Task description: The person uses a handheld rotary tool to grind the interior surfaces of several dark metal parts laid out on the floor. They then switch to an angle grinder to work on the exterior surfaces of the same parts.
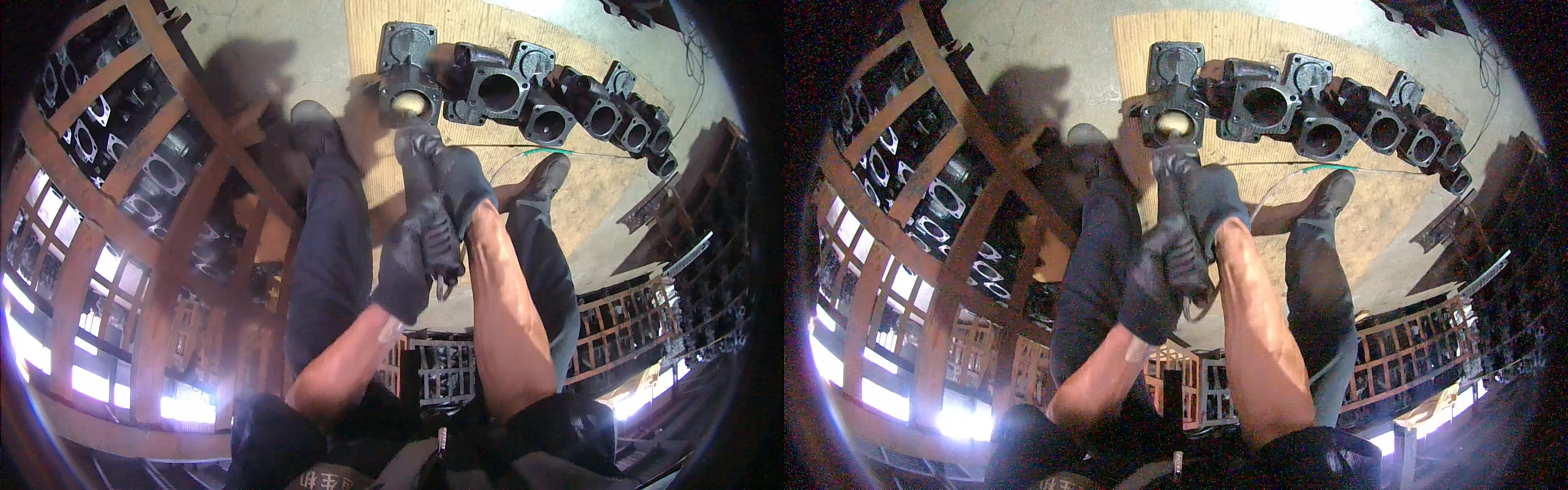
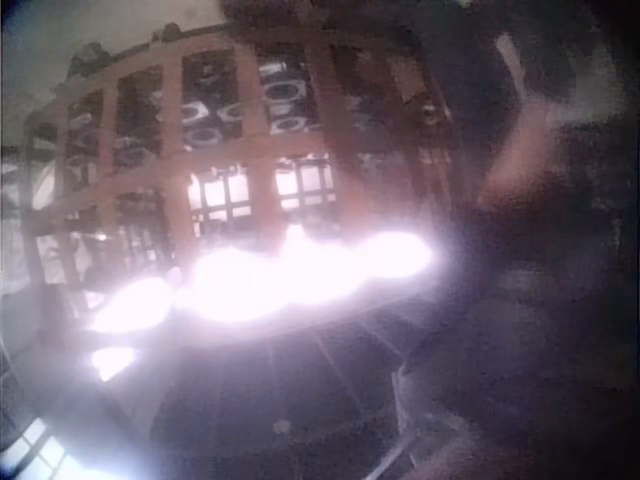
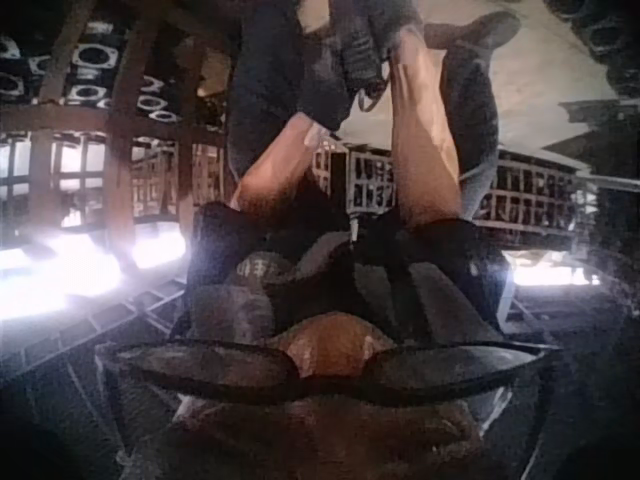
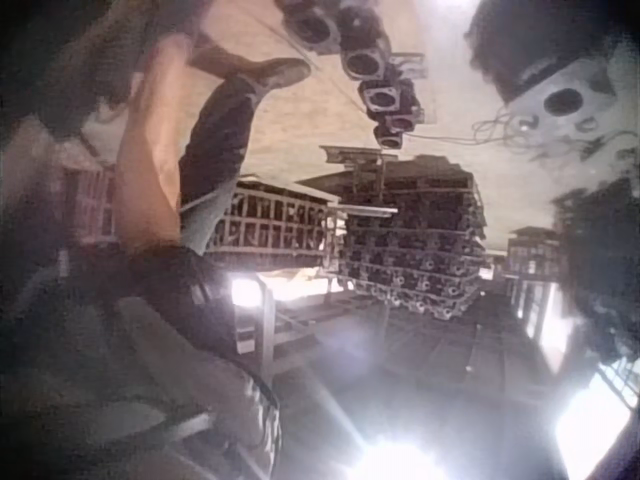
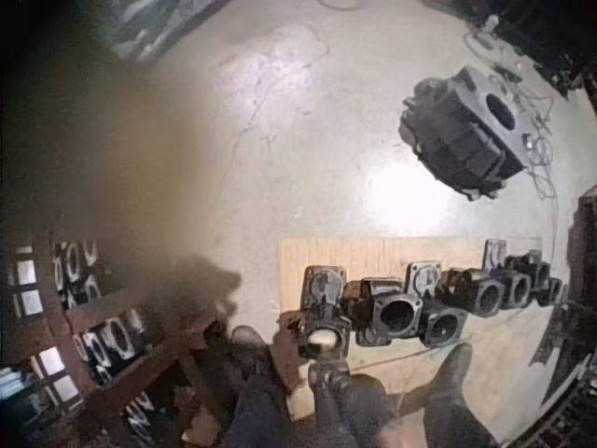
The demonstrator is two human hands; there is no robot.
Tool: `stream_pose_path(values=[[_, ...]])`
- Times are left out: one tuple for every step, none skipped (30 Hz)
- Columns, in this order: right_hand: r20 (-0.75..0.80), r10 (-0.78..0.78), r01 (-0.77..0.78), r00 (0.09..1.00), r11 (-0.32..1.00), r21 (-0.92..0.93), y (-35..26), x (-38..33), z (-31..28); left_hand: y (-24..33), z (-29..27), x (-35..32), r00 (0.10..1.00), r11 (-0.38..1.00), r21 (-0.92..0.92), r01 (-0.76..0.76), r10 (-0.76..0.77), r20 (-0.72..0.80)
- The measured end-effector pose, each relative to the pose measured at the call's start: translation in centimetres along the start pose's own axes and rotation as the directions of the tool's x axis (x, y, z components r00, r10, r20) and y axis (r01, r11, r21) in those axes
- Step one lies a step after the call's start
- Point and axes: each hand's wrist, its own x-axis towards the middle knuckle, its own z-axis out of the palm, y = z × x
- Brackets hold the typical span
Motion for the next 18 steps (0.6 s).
stream_pose_path(values=[[-0.028, -0.253, 0.248, 0.967, 0.961, -0.124, 0.6, -0.9, 0.0, -0.4, 1.0, -1.1, 0.999, 0.997, 0.071, -0.041, 0.042, -0.002], [-0.036, -0.148, 0.148, 0.988, 0.989, 0.001, 0.8, -1.8, -0.1, -0.7, 1.5, -1.8, 0.997, 0.995, 0.092, -0.038, 0.044, -0.065], [-0.036, -0.044, 0.048, 0.998, 0.99, 0.134, -0.6, -3.3, -0.6, -0.9, 2.0, -2.3, 0.991, 0.992, 0.122, -0.032, 0.047, -0.126], [-0.021, 0.06, -0.052, 0.998, 0.963, 0.265, -1.4, -4.1, -1.1, -1.0, 2.4, -2.5, 0.981, 0.988, 0.151, -0.024, 0.052, -0.187], [-0.038, -0.011, 0.022, 0.999, 0.954, 0.3, -0.6, -3.4, -0.4, -0.9, 2.2, -2.3, 0.975, 0.987, 0.156, -0.022, 0.055, -0.214], [-0.059, -0.101, 0.111, 0.993, 0.974, 0.195, -0.1, -2.8, -0.1, -0.8, 2.1, -2.2, 0.976, 0.983, 0.171, -0.059, 0.093, -0.199], [-0.073, -0.189, 0.195, 0.979, 0.977, 0.085, 0.1, -2.1, 0.1, -0.7, 1.8, -1.9, 0.975, 0.979, 0.183, -0.093, 0.127, -0.184], [-0.082, -0.27, 0.269, 0.959, 0.963, -0.026, 0.3, -1.5, 0.1, -0.7, 1.7, -1.7, 0.974, 0.974, 0.194, -0.12, 0.153, -0.168], [-0.075, -0.25, 0.251, 0.965, 0.968, -0.006, 1.0, -0.9, 0.1, -0.7, -0.5, -0.3, 0.996, 0.997, -0.024, -0.069, 0.07, 0.049], [-0.071, -0.231, 0.233, 0.97, 0.972, 0.015, 1.0, -0.4, 0.0, -0.7, -0.1, -0.2, 0.995, 0.994, 0.056, -0.094, 0.096, -0.021], [-0.078, -0.23, 0.229, 0.97, 0.973, -0.018, 1.1, -0.2, 0.0, -0.8, 0.5, -0.1, 0.988, 0.984, 0.139, -0.114, 0.127, -0.089], [-0.077, -0.206, 0.204, 0.975, 0.978, -0.035, 1.3, -0.4, -0.1, -0.9, 1.0, 0.0, 0.974, 0.967, 0.221, -0.128, 0.164, -0.153], [-0.076, -0.185, 0.181, 0.98, 0.982, -0.052, 1.1, -0.7, -0.1, -1.2, 0.7, -0.5, 0.984, 0.987, 0.125, -0.104, 0.12, -0.128], [-0.076, -0.166, 0.16, 0.983, 0.985, -0.07, 0.8, -1.0, -0.2, -1.2, 0.6, -0.8, 0.986, 0.983, 0.153, -0.098, 0.118, -0.12], [-0.054, -0.123, 0.126, 0.991, 0.991, 0.038, 0.8, -1.5, -0.2, -1.1, 0.6, -1.0, 0.987, 0.979, 0.182, -0.093, 0.115, -0.113], [-0.03, -0.083, 0.085, 0.996, 0.993, 0.083, 0.2, -2.0, -0.3, -1.0, 0.6, -1.2, 0.988, 0.973, 0.21, -0.092, 0.116, -0.103], [-0.003, -0.038, 0.038, 0.999, 0.991, 0.126, -0.3, -2.5, -0.4, -0.9, 0.4, -1.1, 0.988, 0.976, 0.202, -0.087, 0.11, -0.107], [0.019, 0.002, -0.005, 1.0, 0.986, 0.168, -0.8, -2.9, -0.6, -0.9, 0.1, -1.0, 0.988, 0.978, 0.194, -0.081, 0.104, -0.111]])
